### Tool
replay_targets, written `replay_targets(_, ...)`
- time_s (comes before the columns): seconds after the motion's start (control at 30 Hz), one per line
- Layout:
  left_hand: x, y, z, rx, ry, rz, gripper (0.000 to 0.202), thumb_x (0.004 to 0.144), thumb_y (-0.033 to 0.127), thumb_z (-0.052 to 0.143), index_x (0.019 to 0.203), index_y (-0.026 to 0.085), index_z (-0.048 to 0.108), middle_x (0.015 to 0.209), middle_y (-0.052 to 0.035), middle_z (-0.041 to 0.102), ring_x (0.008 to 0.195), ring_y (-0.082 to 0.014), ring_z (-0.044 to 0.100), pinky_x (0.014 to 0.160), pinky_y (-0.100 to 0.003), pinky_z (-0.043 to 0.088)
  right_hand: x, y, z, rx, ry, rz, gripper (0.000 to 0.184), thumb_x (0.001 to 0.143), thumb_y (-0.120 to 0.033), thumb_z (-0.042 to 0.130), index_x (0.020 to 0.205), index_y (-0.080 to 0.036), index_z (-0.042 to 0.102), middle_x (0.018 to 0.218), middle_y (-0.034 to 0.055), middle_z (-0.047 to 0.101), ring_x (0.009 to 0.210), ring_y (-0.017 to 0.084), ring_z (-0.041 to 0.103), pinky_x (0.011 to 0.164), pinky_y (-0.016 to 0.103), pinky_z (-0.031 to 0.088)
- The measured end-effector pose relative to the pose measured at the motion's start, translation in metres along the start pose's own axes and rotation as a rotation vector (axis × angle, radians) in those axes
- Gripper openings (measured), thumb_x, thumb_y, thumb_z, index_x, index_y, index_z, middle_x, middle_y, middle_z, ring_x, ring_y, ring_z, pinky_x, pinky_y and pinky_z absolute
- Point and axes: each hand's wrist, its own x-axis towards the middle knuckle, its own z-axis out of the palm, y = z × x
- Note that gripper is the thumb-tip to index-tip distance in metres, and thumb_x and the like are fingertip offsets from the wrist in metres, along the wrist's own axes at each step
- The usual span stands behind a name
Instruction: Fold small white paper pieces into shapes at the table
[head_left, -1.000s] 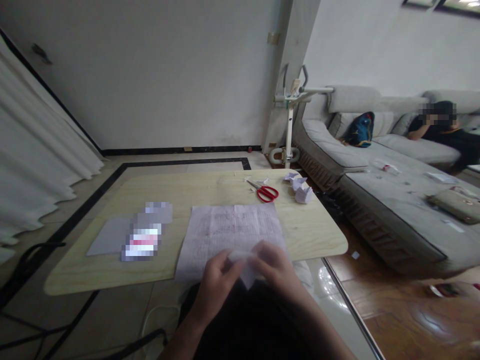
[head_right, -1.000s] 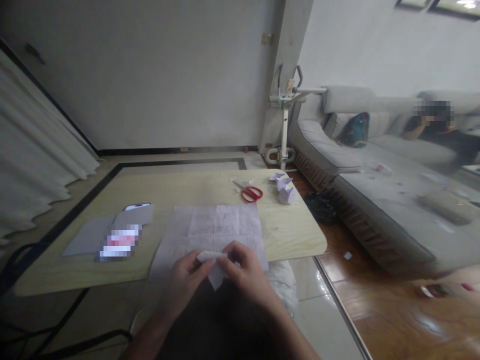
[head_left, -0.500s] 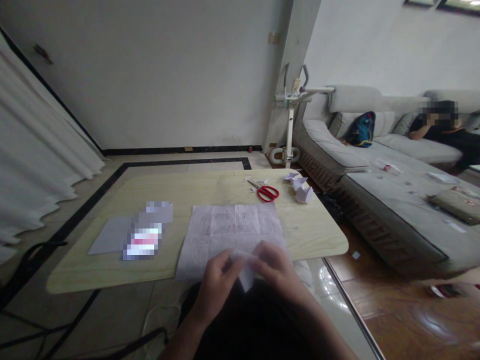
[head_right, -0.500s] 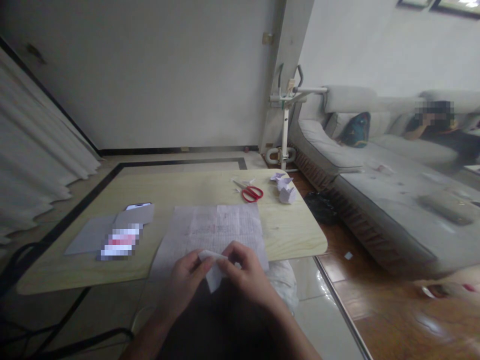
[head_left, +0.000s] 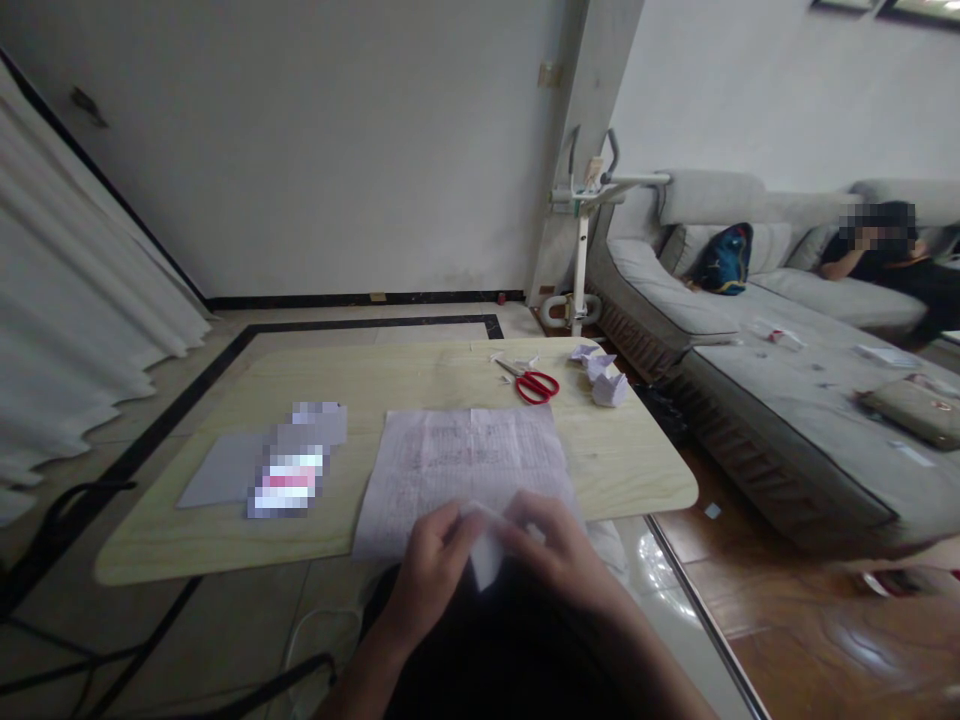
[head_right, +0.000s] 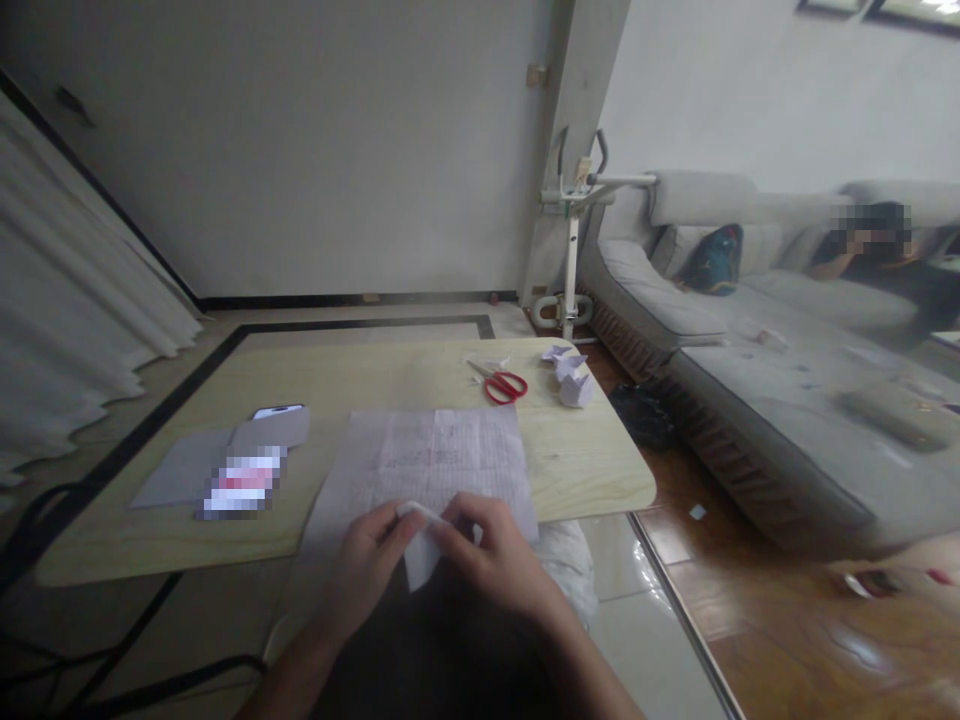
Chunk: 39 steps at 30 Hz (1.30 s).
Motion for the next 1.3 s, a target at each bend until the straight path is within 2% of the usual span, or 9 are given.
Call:
replay_targets(0.3,-0.001,0.006,-0.003,0.033,0.040,0.041,0.031,0.083,0.037,0.054,0.060,0.018,0.048,0.058,0.0045,0.041,0.057,-0.0111,0.041,0.051,-0.018,0.035,-0.001,0.000,0.001,0.039,0.010,0.051,0.027,0.089,-0.038,0.054,0.071,-0.018,0.054,0.068,-0.0010,0.054,0.069,0.015,0.050,0.065,0.026,0.040)
replay_targets(0.47,0.000,0.002,-0.005,0.037,-0.078,0.046,0.028,0.083,0.039,0.054,0.066,0.017,0.058,0.062,0.0025,0.049,0.061,-0.0129,0.047,0.054,-0.019,0.039,-0.004,0.002,0.001,0.055,0.005,0.088,0.025,0.087,-0.037,0.057,0.071,-0.018,0.055,0.071,-0.0006,0.054,0.074,0.016,0.051,0.067,0.026,0.041)
replay_targets(0.67,-0.001,0.005,-0.007,0.052,-0.070,0.046,0.029,0.086,0.038,0.051,0.065,0.017,0.056,0.061,0.0030,0.048,0.061,-0.0127,0.047,0.055,-0.019,0.039,0.001,0.003,0.005,0.090,0.100,0.098,0.022,0.084,-0.035,0.059,0.071,-0.018,0.057,0.066,-0.0013,0.052,0.066,0.014,0.048,0.059,0.024,0.038)
replay_targets(0.83,-0.001,0.009,-0.005,0.043,-0.164,0.008,0.027,0.084,0.041,0.056,0.077,0.017,0.066,0.068,0.0005,0.061,0.065,-0.0149,0.055,0.058,-0.021,0.042,0.004,0.005,0.006,0.080,0.126,0.079,0.020,0.083,-0.033,0.061,0.070,-0.017,0.057,0.064,-0.0018,0.053,0.063,0.013,0.048,0.057,0.024,0.038)
replay_targets(0.93,-0.002,0.007,-0.003,0.028,-0.208,-0.023,0.032,0.086,0.043,0.053,0.077,0.015,0.067,0.068,-0.0010,0.064,0.065,-0.0157,0.057,0.057,-0.022,0.042,0.005,0.007,0.006,0.070,0.143,0.092,0.018,0.082,-0.030,0.062,0.070,-0.017,0.058,0.064,-0.0014,0.054,0.062,0.013,0.049,0.057,0.024,0.039)
replay_targets(1.03,-0.002,0.006,-0.002,0.120,-0.168,0.025,0.034,0.089,0.041,0.051,0.074,0.015,0.066,0.064,-0.0005,0.062,0.062,-0.0148,0.055,0.054,-0.022,0.038,0.006,0.007,0.006,0.064,0.153,0.114,0.018,0.082,-0.028,0.061,0.069,-0.017,0.058,0.063,-0.0010,0.056,0.061,0.013,0.051,0.056,0.024,0.040)
replay_targets(1.2,-0.002,0.005,-0.001,0.391,-0.086,0.185,0.036,0.091,0.034,0.049,0.064,0.015,0.063,0.057,0.0001,0.057,0.055,-0.0128,0.052,0.053,-0.023,0.034,0.007,0.010,0.005,0.015,0.174,0.116,0.021,0.082,-0.029,0.062,0.066,-0.016,0.058,0.062,-0.0001,0.058,0.060,0.014,0.052,0.055,0.025,0.040)
replay_targets(1.3,-0.002,0.005,-0.001,0.459,-0.055,0.245,0.035,0.091,0.031,0.049,0.064,0.015,0.064,0.057,-0.0009,0.060,0.054,-0.0130,0.053,0.054,-0.024,0.034,0.008,0.011,0.007,0.009,0.191,0.122,0.021,0.082,-0.029,0.062,0.066,-0.016,0.058,0.062,-0.0003,0.057,0.060,0.014,0.051,0.055,0.024,0.040)
